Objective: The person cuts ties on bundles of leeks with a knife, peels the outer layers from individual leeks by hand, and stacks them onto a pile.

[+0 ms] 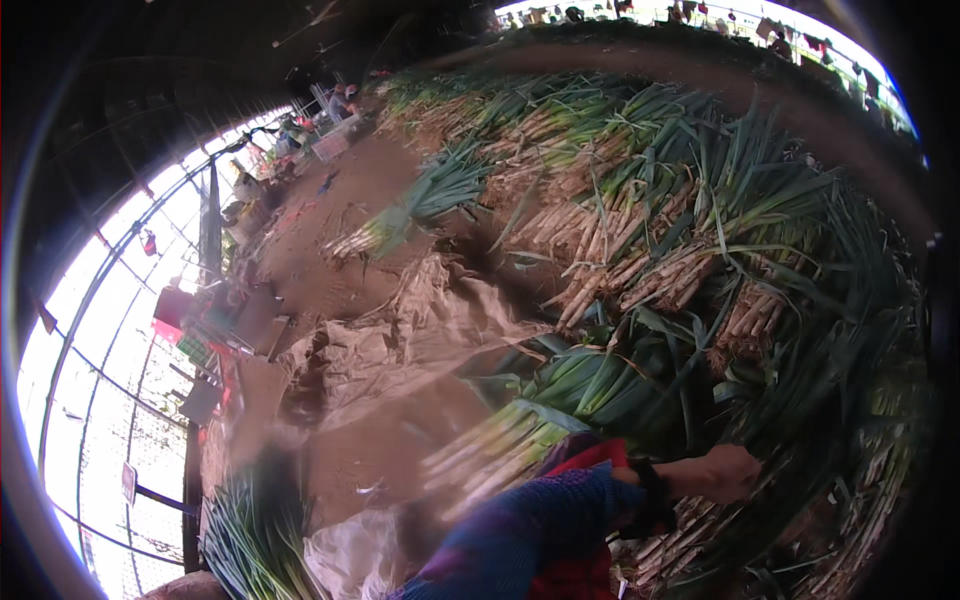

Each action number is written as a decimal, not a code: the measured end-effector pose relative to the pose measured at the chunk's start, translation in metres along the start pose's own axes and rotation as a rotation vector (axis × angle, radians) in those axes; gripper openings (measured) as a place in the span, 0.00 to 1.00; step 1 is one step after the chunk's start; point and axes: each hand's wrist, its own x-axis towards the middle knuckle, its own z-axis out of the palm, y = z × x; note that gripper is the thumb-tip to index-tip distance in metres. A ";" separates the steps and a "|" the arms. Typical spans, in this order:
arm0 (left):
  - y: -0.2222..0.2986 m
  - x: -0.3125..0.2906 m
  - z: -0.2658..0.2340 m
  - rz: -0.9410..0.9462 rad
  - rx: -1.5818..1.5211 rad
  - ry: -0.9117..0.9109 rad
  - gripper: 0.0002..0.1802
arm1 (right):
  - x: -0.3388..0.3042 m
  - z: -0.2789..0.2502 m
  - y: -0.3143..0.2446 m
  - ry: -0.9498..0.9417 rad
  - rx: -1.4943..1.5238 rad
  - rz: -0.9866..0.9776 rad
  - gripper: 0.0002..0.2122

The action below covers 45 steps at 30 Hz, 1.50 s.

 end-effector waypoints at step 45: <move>0.030 -0.010 0.004 -0.180 -0.347 0.641 0.35 | 0.033 0.028 -0.182 -0.452 0.309 0.018 0.17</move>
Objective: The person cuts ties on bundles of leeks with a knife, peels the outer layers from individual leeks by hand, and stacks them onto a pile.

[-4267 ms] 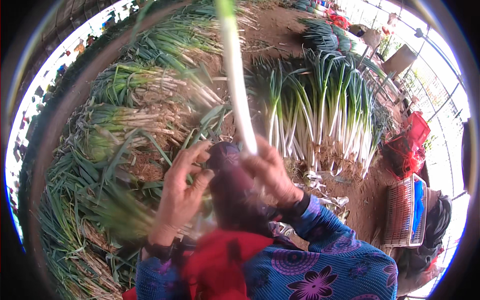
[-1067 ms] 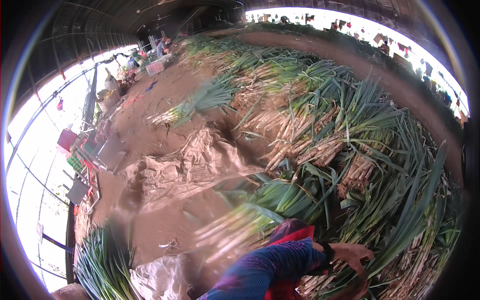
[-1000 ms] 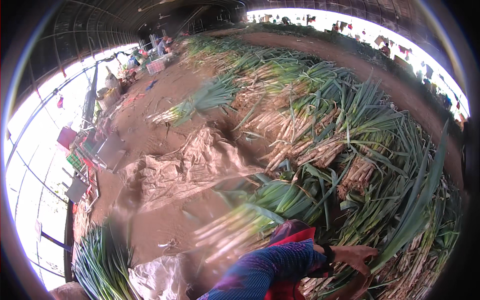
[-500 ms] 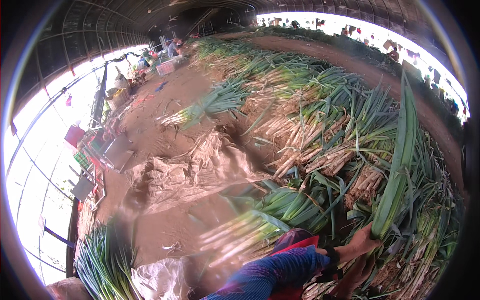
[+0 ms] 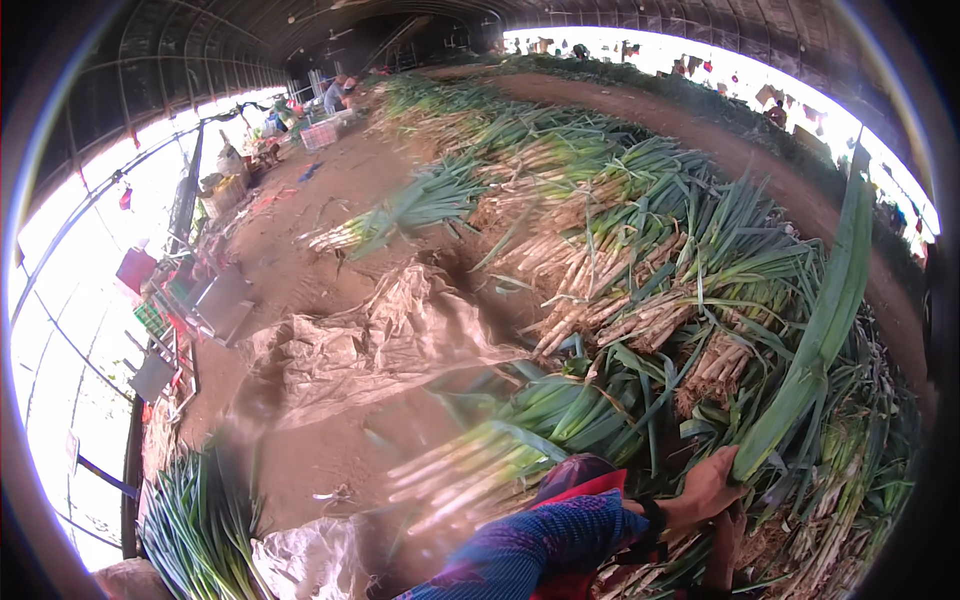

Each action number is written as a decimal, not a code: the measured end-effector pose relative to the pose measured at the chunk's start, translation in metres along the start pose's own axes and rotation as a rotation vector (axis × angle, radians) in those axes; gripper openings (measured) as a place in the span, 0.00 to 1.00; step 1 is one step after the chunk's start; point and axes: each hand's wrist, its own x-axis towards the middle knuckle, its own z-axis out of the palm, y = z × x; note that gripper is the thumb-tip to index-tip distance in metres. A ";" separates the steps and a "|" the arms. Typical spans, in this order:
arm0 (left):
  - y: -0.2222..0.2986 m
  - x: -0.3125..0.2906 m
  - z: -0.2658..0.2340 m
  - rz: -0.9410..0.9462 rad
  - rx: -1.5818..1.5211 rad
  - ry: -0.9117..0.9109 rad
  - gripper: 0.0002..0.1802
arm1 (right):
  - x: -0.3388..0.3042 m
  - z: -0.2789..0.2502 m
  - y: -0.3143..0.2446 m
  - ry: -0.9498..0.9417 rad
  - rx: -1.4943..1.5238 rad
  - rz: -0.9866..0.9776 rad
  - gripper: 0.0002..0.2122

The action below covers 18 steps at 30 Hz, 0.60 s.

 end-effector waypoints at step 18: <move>0.008 -0.003 -0.014 0.251 -0.043 -0.145 0.35 | -0.028 0.019 -0.011 -0.069 0.303 -0.037 0.22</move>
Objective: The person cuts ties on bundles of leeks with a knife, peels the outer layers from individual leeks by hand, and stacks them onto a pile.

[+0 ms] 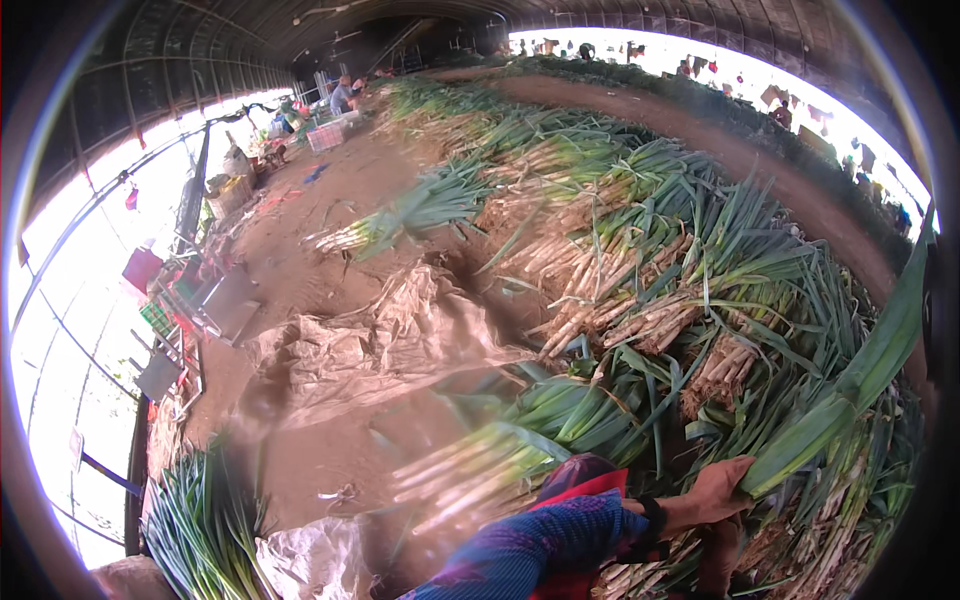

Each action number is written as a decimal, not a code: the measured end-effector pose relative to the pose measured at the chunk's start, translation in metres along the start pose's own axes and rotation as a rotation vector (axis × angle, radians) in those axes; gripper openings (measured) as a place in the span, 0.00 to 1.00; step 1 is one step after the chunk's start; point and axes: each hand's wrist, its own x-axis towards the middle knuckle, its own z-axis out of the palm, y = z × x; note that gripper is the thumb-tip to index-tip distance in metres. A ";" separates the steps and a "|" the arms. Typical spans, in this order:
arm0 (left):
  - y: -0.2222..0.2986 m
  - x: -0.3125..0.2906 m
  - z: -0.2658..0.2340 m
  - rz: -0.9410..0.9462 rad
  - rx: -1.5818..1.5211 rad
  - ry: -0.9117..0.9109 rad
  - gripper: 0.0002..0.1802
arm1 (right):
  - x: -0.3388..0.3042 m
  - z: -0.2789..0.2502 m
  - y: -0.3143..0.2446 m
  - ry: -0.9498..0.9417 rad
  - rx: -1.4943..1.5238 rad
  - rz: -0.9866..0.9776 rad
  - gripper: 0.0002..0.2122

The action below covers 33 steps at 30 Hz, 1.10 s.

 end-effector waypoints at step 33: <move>0.012 0.028 -0.036 -0.249 -0.800 -0.380 0.21 | 0.012 -0.023 0.028 -0.006 0.478 0.000 0.14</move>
